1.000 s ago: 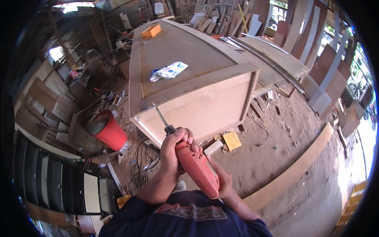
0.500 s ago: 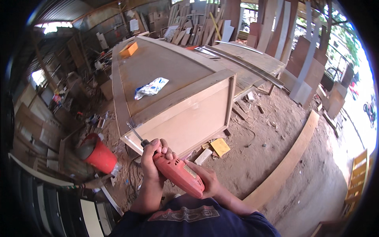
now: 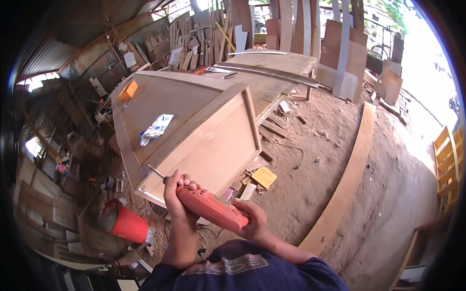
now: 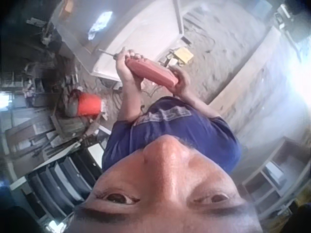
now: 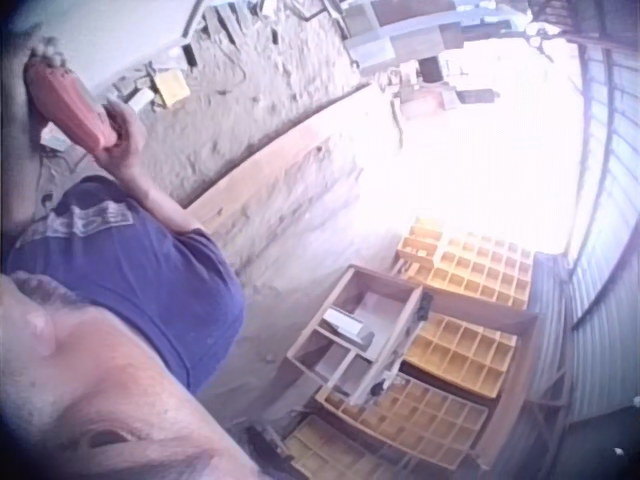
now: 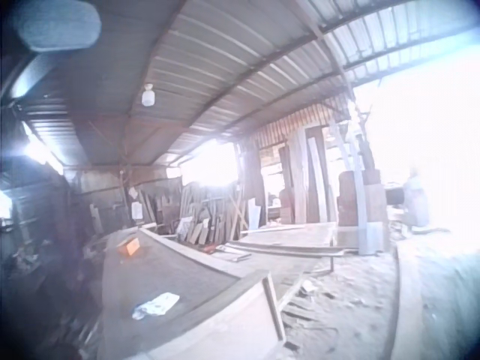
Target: The person picks up a tray of hardware and brings it to a large wooden cabinet, then uses a power drill to drill holes into the wood panels.
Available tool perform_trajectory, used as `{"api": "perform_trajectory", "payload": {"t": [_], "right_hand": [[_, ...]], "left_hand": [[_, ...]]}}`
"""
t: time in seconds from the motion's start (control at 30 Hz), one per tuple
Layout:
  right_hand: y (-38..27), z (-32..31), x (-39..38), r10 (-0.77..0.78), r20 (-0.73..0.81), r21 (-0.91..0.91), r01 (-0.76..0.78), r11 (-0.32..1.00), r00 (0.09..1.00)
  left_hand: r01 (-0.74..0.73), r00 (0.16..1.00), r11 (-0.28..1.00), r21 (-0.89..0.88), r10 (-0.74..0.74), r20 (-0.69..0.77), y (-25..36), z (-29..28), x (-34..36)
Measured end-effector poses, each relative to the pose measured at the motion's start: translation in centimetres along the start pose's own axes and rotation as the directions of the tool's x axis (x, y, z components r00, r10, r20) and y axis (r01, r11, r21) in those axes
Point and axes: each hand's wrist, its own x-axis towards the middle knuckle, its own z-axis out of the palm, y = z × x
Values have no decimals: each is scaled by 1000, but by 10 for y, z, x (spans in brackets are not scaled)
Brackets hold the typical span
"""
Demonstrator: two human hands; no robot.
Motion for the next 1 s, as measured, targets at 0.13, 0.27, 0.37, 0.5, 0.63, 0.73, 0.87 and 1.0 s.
{"api": "perform_trajectory", "payload": {"t": [0.13,0.27,0.37,0.5,0.63,0.73,0.87,1.0], "right_hand": [[14,1,5,-160,-231,-196,116,974,960],[23,-10,10,-150,-302,-192,94,977,941],[32,-20,6,-39,-311,-125,-1,992,950],[34,-47,5,281,-230,-19,-293,956,932],[25,-75,12,707,19,529,-607,593,707],[43,-88,3,641,-164,503,-495,708,750],[45,-135,16,693,-146,449,-577,682,706],[27,-177,44,596,-180,413,-490,768,783]], "left_hand": [[12,988,999,-47,-19,-153,-15,25,-6],[-4,960,1000,-11,1,-281,-41,35,-6],[-9,940,1000,20,16,-340,-55,35,-6],[-27,980,994,102,46,-194,-83,38,-4],[-94,994,974,205,79,82,-103,38,-14],[-280,954,907,315,227,197,-113,31,-8],[-562,817,697,446,382,432,-101,29,2],[-671,736,444,594,497,460,-87,25,12]]}}
